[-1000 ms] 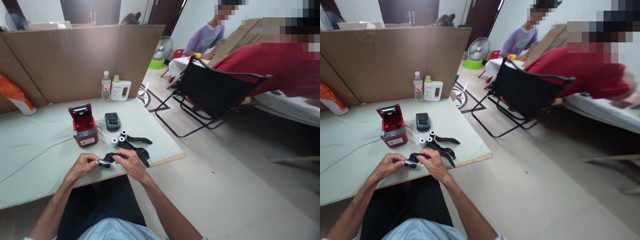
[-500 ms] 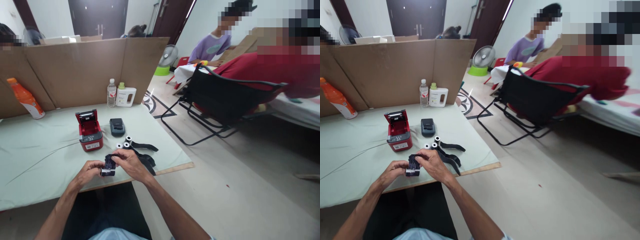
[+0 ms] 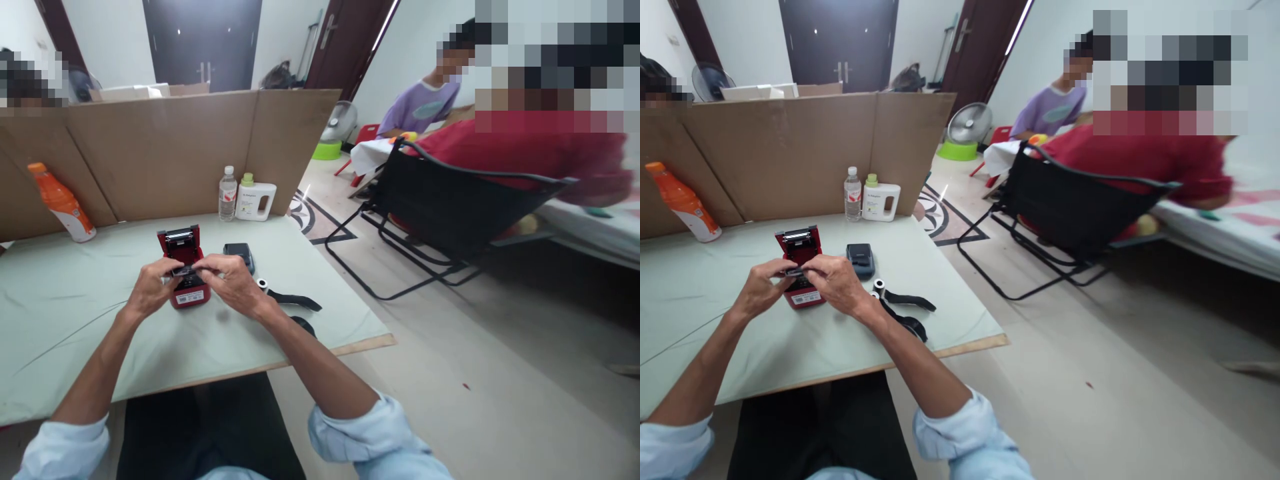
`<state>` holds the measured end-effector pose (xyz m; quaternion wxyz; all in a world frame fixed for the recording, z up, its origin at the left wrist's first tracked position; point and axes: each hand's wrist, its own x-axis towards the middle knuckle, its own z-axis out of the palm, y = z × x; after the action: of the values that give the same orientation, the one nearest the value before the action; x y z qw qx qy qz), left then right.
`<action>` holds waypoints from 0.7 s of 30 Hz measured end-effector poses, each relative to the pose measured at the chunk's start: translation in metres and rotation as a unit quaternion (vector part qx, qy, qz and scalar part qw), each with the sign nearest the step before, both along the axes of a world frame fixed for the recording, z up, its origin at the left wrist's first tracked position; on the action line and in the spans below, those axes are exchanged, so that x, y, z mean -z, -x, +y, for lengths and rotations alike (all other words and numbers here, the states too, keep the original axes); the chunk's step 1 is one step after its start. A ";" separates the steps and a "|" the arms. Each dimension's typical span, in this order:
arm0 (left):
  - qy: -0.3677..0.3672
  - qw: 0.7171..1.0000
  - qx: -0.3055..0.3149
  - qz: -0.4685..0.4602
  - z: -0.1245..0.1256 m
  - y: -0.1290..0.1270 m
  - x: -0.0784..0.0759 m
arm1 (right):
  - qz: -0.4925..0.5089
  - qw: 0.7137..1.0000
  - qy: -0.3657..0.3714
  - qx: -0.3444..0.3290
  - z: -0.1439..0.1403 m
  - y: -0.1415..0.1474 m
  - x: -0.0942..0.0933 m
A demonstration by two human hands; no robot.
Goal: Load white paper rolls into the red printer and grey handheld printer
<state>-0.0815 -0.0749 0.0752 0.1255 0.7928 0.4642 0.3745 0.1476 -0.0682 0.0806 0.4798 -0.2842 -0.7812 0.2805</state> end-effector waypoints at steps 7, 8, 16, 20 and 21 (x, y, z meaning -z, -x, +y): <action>0.038 0.987 -0.084 0.133 0.059 0.014 0.012 | -0.099 0.989 -0.088 0.063 0.038 0.030 0.040; 0.050 0.984 -0.092 0.143 0.062 0.015 0.014 | -0.108 0.988 -0.093 0.066 0.039 0.032 0.045; 0.122 0.979 -0.070 0.145 0.074 0.011 0.016 | -0.157 0.978 -0.114 0.072 0.040 0.031 0.062; 0.130 0.976 -0.063 0.164 0.075 0.011 0.018 | -0.170 0.976 -0.115 0.077 0.042 0.030 0.066; 0.135 0.974 -0.056 0.171 0.074 0.011 0.019 | -0.173 0.975 -0.116 0.078 0.042 0.030 0.066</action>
<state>-0.0929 -0.0004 0.0565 0.1292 0.7932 0.5690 0.1741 0.1180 -0.0264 0.0147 0.3874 -0.3307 -0.8551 0.0967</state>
